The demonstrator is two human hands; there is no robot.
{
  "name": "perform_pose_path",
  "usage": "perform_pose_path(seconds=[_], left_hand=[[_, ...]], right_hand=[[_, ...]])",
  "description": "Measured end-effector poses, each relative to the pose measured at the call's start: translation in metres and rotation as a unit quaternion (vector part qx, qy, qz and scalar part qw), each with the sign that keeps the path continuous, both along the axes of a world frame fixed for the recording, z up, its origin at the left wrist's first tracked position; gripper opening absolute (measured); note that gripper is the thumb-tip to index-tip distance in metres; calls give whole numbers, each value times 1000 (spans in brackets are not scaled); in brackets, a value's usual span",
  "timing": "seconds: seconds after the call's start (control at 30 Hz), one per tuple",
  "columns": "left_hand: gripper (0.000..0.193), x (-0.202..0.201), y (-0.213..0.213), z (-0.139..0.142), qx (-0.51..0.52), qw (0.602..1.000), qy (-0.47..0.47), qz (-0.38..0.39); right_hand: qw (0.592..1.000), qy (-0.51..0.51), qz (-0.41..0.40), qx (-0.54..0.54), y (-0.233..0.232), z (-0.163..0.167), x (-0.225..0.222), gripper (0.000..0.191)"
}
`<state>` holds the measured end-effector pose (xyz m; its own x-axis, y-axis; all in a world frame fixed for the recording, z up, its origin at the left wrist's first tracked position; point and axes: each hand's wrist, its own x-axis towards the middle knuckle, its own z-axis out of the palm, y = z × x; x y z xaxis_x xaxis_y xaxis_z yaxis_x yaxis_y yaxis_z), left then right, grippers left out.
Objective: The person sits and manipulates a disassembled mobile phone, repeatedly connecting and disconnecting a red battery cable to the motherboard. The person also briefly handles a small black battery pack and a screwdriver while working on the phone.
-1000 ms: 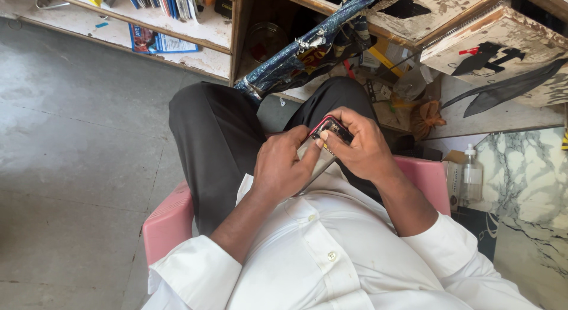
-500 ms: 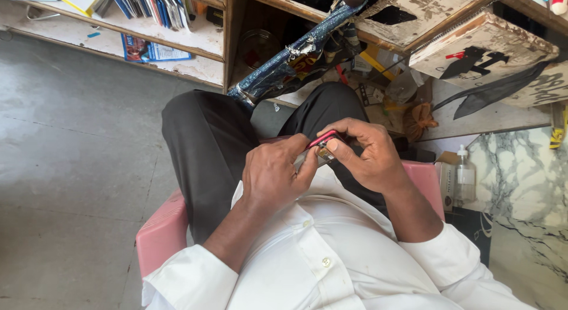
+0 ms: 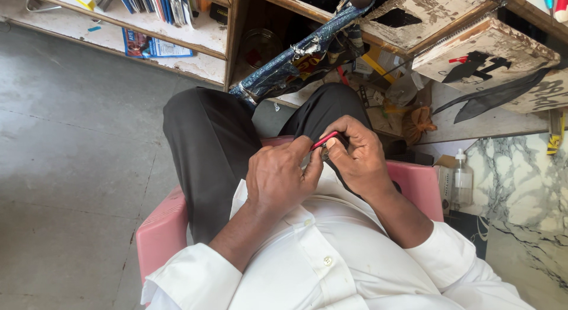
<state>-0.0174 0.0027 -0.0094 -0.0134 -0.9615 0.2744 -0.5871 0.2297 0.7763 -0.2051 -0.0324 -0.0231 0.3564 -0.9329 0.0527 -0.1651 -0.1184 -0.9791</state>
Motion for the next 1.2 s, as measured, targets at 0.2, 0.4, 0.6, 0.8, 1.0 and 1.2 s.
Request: perform_pose_path(seconds=[0.2,0.4,0.6,0.8,1.0,1.2], left_hand=[[26,1,-1,-1,16,1000,14,14],[26,1,-3,-1,28,999,13,16],[28,1,-1,-3,18,1000,-20,6],[28,0,0,-1,-49,999,-22,4],[19,3,-3,8,29,999,45,11],[23,7,-12,4,38,991,127,23]], right_hand=[[999,-18,0,37,-4,2,2,9],[998,-32,10,53,-6,3,5,8],[997,-52,7,55,-2,1,6,6],[998,-56,3,8,-1,-3,5,5],[998,-13,2,56,-5,4,4,7],[999,30,38,-12,-14,22,-4,30]])
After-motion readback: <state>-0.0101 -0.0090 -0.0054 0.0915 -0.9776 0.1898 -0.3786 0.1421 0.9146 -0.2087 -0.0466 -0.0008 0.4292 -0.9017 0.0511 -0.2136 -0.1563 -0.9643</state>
